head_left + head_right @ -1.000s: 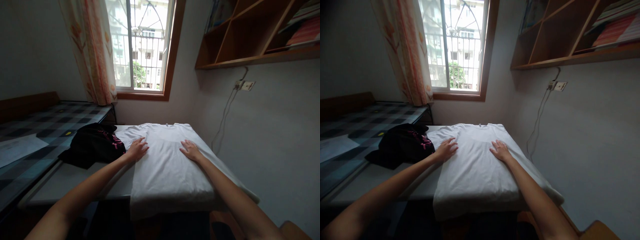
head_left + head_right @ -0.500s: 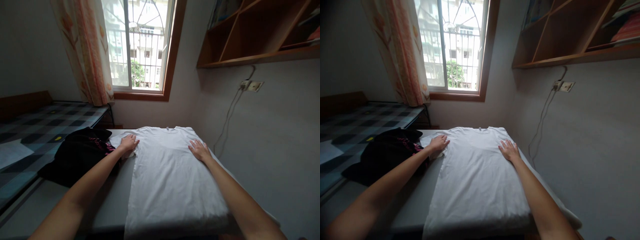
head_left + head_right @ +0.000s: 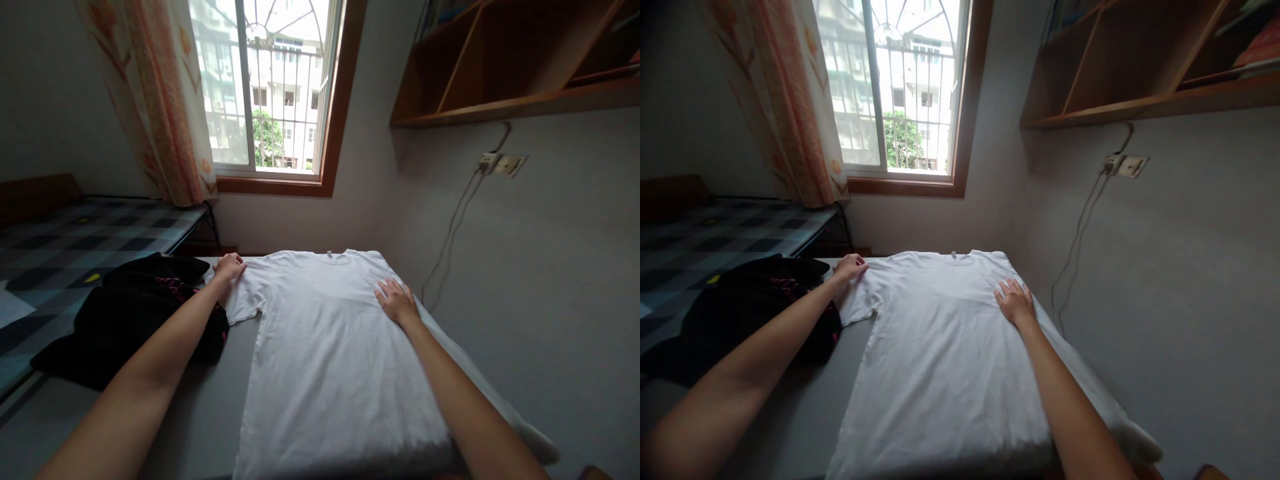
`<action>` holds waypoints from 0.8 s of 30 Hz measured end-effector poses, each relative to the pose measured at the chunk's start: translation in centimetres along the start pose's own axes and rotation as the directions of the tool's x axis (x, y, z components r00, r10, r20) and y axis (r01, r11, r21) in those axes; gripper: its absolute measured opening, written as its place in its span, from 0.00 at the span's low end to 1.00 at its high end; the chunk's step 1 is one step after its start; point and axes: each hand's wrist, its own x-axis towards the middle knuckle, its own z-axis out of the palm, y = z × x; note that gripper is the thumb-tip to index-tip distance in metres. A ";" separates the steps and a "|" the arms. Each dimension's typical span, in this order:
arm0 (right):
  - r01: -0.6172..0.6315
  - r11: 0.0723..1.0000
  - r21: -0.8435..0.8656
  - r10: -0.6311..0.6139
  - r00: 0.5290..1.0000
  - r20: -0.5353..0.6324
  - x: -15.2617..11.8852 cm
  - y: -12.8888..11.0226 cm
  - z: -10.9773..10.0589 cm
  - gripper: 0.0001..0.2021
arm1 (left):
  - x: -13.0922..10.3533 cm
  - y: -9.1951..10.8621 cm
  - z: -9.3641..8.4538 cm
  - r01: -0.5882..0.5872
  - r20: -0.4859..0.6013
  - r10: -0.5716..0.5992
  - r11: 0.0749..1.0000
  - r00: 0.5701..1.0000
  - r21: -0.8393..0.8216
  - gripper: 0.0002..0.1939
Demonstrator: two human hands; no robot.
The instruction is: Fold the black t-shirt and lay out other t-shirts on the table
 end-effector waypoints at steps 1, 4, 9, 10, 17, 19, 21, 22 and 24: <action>-0.004 1.000 0.004 0.004 1.000 0.006 -0.1 -0.1 -0.2 0.25 | 0.0 0.0 0.0 0.004 -0.014 -0.004 1.000 1.000 0.002 0.15; -0.009 1.000 0.002 0.009 1.000 0.017 -0.2 -0.4 -0.6 0.25 | -0.5 0.5 0.0 -0.019 -0.045 0.021 0.998 0.999 0.056 0.12; -0.005 1.000 -0.030 0.005 1.000 0.017 -0.3 -0.5 -0.8 0.25 | -1.1 1.4 -0.4 -0.146 -0.129 0.181 0.960 0.975 0.239 0.14; -0.010 0.999 -0.036 0.011 1.000 0.019 -0.2 -0.5 -0.8 0.25 | -1.1 1.4 -0.5 -0.140 -0.149 0.182 0.957 0.972 0.256 0.14; -0.024 0.999 -0.039 0.026 0.999 0.037 -0.1 -0.5 -0.6 0.25 | -1.1 1.2 -0.2 -0.080 -0.137 0.118 0.963 0.983 0.256 0.13; -0.022 0.999 -0.039 0.023 0.999 0.030 -0.1 -0.6 -0.5 0.25 | -1.6 2.5 -0.2 -0.113 -0.187 0.159 0.966 0.969 0.232 0.14; -0.021 0.999 -0.038 0.022 1.000 0.020 -0.2 -0.6 -0.4 0.25 | -2.7 4.5 0.0 -0.227 -0.212 0.261 0.959 0.942 0.171 0.16; -0.020 0.999 -0.038 0.021 1.000 0.016 -0.2 -0.6 -0.4 0.25 | -3.4 5.5 0.3 -0.306 -0.200 0.327 0.943 0.924 0.131 0.17; -0.030 0.999 -0.035 0.030 1.000 0.003 -0.2 -0.6 -0.3 0.26 | -5.0 7.4 1.3 -0.476 -0.146 0.480 0.877 0.865 0.066 0.20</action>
